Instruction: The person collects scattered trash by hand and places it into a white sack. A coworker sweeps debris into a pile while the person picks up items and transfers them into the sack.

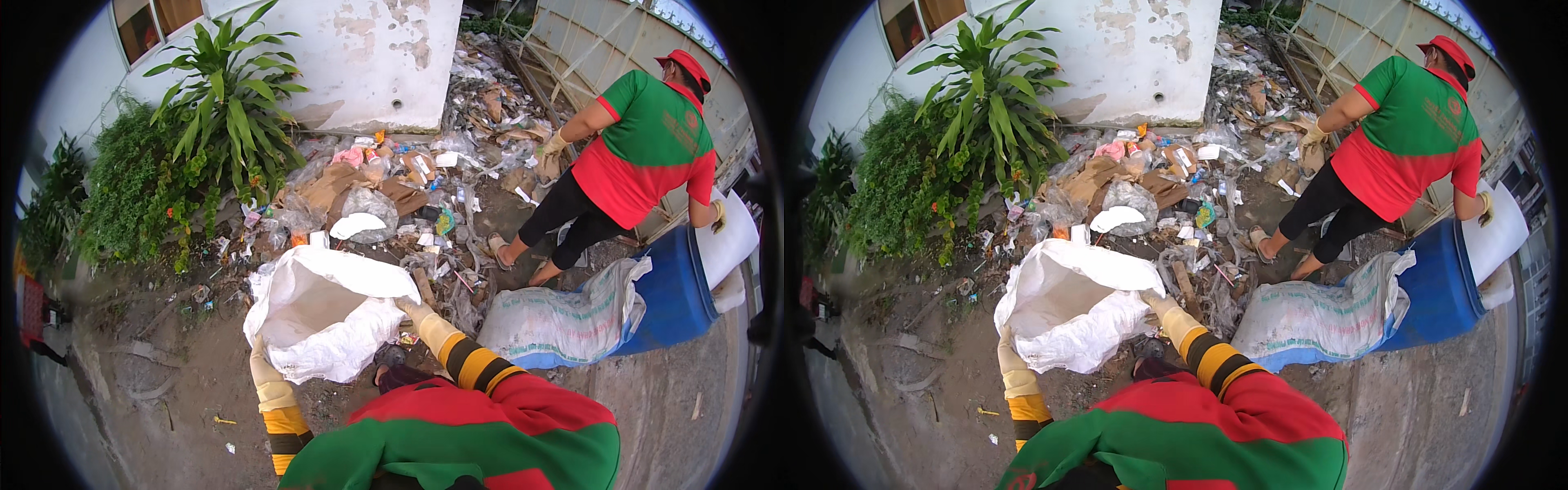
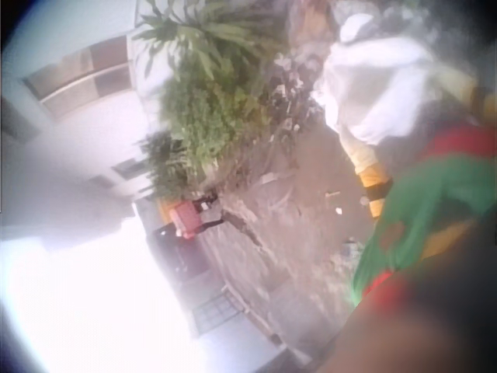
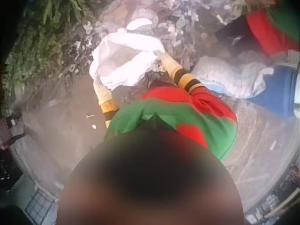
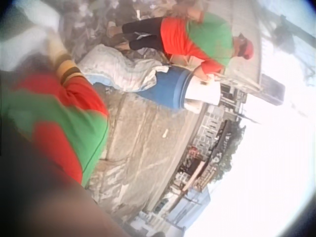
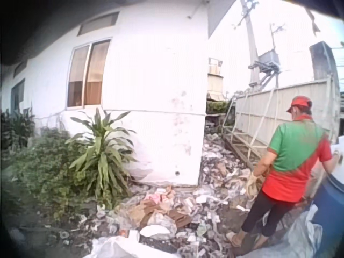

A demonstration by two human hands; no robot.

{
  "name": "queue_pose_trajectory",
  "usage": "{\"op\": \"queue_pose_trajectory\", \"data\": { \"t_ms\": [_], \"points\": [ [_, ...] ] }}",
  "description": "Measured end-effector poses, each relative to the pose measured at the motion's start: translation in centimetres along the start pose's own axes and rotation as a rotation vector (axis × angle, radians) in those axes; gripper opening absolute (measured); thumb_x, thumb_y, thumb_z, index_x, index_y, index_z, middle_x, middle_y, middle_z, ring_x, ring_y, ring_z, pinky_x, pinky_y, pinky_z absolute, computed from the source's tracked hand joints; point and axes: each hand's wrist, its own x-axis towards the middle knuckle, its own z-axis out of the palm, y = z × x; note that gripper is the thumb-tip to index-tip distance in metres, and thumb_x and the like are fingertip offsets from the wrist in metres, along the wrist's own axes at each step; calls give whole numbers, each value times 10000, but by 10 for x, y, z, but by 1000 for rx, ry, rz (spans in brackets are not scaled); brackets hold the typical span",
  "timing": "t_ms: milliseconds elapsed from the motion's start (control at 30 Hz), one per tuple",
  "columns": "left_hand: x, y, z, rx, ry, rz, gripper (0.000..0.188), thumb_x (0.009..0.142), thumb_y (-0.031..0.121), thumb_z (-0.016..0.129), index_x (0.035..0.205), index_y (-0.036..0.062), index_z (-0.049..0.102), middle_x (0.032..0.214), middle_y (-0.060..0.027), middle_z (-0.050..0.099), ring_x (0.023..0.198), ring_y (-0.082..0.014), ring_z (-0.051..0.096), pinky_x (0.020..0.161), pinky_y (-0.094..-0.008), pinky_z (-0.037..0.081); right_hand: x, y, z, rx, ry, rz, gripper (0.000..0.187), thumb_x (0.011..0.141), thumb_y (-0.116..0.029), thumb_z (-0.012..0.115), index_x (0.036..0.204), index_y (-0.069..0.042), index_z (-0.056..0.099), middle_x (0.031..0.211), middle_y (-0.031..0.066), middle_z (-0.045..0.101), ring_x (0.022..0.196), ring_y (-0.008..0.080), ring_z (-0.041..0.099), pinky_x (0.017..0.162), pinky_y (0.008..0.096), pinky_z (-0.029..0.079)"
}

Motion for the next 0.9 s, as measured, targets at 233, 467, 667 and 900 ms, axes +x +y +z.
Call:
{"op": "queue_pose_trajectory", "data": {
  "t_ms": [233, 467, 667, 900],
  "points": [
    [-150, 77, -8, 8, 190, 205, 467, 907, 333, 517, 1225, -9, 525, 1238, -128, 555, 1112, -268, 535, 951, -387, 427, -35, 89, 68, -238, -346, 16, 522, 824, -310, 678, 1256, -72, 506, 1146, 134, 597, 1054, 329, 572, 774, 484, 536],
    [-190, 41, 75, 295, 386, 302, 443, 889, 240, 522, 1248, -19, 497, 1219, -144, 551, 1094, -273, 537, 931, -396, 436, -70, 126, 42, -550, -393, 175, 380, 788, -294, 623, 1072, -42, 644, 817, 157, 683, 666, 301, 678, 567, 445, 551],
    [-184, -7, 115, 493, 332, 352, 446, 885, 233, 526, 1249, -22, 493, 1217, -148, 551, 1090, -277, 539, 928, -402, 439, -66, 84, -23, -489, -317, 57, 383, 786, -279, 623, 1098, -56, 628, 850, 181, 674, 686, 314, 676, 555, 440, 557],
    [-187, -44, 147, 589, 285, 364, 450, 880, 226, 532, 1251, -26, 489, 1215, -153, 551, 1087, -281, 542, 926, -407, 443, -62, 49, -85, -618, -149, 133, 422, 739, -345, 630, 1061, -75, 666, 1006, 146, 674, 925, 262, 661, 817, 351, 515]
  ]
}}
